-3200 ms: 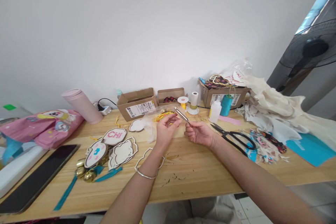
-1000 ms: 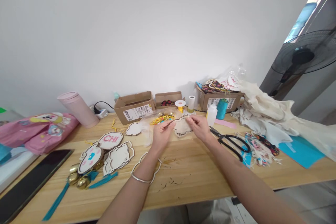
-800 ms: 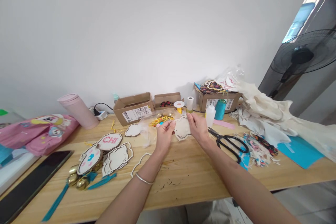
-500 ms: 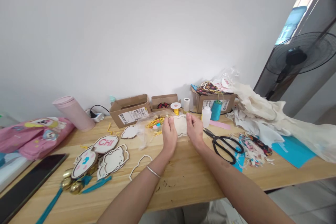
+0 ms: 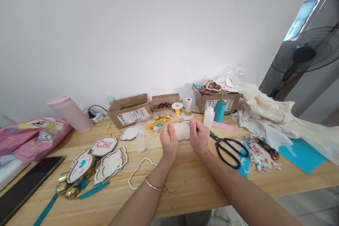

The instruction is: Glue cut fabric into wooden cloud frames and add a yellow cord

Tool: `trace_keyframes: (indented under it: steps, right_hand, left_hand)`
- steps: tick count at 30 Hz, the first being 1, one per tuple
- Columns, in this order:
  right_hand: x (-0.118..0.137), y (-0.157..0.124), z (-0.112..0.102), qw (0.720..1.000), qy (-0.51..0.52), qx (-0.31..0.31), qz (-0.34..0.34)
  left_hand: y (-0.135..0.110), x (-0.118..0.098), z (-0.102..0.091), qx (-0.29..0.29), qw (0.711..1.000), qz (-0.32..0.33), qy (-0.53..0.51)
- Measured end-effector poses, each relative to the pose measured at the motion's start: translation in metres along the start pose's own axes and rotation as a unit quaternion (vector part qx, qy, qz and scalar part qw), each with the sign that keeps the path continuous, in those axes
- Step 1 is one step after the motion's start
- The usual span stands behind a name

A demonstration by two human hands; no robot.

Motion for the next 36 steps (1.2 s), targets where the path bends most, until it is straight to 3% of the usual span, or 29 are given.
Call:
trace_keyframes:
  steps: [3, 8, 11, 14, 18, 23, 27, 31, 36]
  right_hand:
    - [0.014, -0.009, -0.009, 0.995, -0.032, -0.02, -0.092]
    - [0.037, -0.016, -0.02, 0.968, -0.03, -0.069, -0.238]
    - [0.045, -0.016, -0.022, 0.959, -0.031, -0.075, -0.271]
    - [0.048, -0.017, -0.022, 0.958, -0.039, -0.077, -0.274]
    - [0.043, -0.013, -0.019, 0.972, -0.045, -0.082, -0.214]
    - [0.013, 0.001, 0.002, 0.999, -0.025, -0.024, -0.021]
    - [-0.017, 0.008, 0.021, 0.994, -0.05, 0.016, 0.091]
    - [-0.034, 0.01, 0.029, 0.989, -0.084, 0.024, 0.12]
    - [-0.035, 0.013, 0.032, 0.982, -0.141, 0.022, 0.127]
  left_hand:
    - [-0.004, -0.008, -0.01, -0.015, 0.999, 0.041, 0.003]
    - [-0.007, -0.015, -0.019, -0.037, 0.977, 0.203, 0.052]
    - [-0.008, -0.014, -0.021, -0.044, 0.966, 0.247, 0.061]
    - [-0.009, -0.012, -0.022, -0.041, 0.966, 0.245, 0.068]
    - [-0.005, -0.005, -0.016, -0.006, 0.985, 0.16, 0.065]
    - [0.003, 0.019, 0.002, 0.038, 0.998, -0.026, 0.044]
    - [0.005, 0.033, 0.01, 0.055, 0.995, -0.058, 0.057]
    - [0.005, 0.042, 0.012, 0.063, 0.992, -0.077, 0.071]
    - [0.011, 0.053, 0.015, 0.069, 0.992, -0.083, 0.068]
Point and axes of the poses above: each hand's wrist, its own y-axis towards the middle knuckle, its own z-axis out of the palm, x = y × z, the point moved 4 cm from there along y, towards the middle knuckle, and after that the axes turned 8 degrees about z, right-handed, at the moved point
